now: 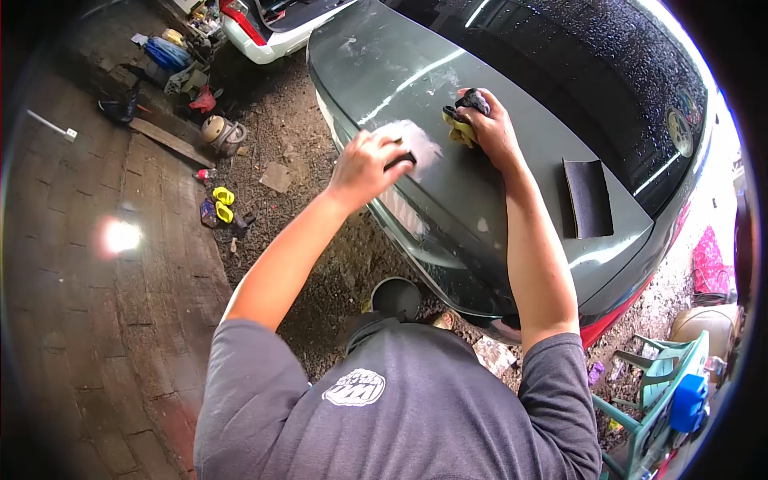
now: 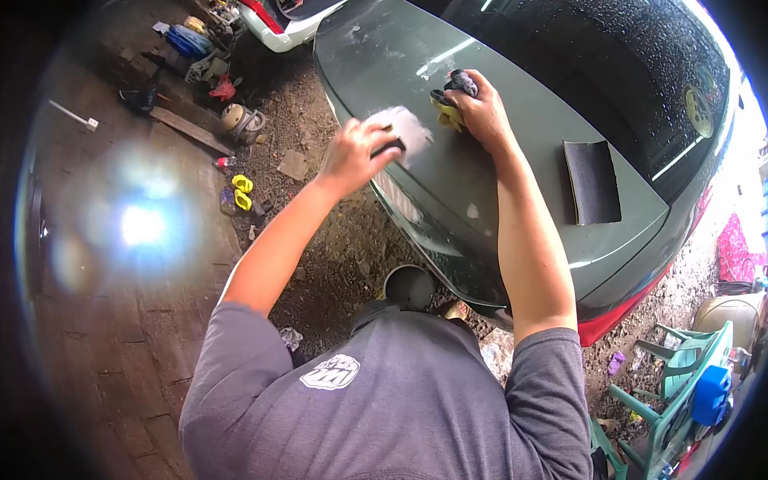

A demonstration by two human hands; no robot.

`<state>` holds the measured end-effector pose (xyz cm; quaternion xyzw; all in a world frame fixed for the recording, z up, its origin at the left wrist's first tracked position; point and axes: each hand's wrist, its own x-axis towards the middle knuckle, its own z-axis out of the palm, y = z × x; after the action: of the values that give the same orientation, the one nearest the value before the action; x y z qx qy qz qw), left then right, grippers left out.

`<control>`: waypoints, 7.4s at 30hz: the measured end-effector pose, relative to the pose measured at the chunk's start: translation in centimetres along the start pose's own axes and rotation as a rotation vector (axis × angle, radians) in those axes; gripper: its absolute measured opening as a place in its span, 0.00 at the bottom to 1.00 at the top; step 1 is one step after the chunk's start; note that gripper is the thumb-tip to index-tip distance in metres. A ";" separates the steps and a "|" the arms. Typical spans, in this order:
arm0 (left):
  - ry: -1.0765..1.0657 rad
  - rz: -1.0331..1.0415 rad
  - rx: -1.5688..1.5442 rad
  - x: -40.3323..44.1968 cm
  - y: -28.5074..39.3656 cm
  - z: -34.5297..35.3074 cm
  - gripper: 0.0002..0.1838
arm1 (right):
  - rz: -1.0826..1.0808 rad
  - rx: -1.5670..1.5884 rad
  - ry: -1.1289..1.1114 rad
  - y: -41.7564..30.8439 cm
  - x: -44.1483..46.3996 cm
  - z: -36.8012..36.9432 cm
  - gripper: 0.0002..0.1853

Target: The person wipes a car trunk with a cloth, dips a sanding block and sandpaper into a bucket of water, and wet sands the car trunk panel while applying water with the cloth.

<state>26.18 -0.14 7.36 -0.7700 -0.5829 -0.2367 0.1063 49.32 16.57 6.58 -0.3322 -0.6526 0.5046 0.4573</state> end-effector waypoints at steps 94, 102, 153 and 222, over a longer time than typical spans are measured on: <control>-0.157 -0.609 -0.617 -35.4 -16.0 -3.2 0.19 | 0.123 -0.906 0.139 -1.9 -1.5 21.9 0.20; -0.282 -0.529 -0.754 -37.2 -19.7 -1.4 0.21 | 0.161 -1.233 0.138 -6.9 -19.9 9.5 0.30; -0.149 -1.603 -1.418 -56.2 -12.2 18.9 0.25 | 1.158 -0.702 -0.547 44.8 -45.5 30.8 0.35; -0.292 1.314 -0.987 20.4 -13.4 9.1 0.19 | 0.450 -1.779 0.561 -5.3 -5.1 29.3 0.24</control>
<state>19.89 25.16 7.94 -0.9344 0.1476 -0.2526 -0.2032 24.05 0.18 8.18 -0.7840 -0.5844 -0.1975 0.0695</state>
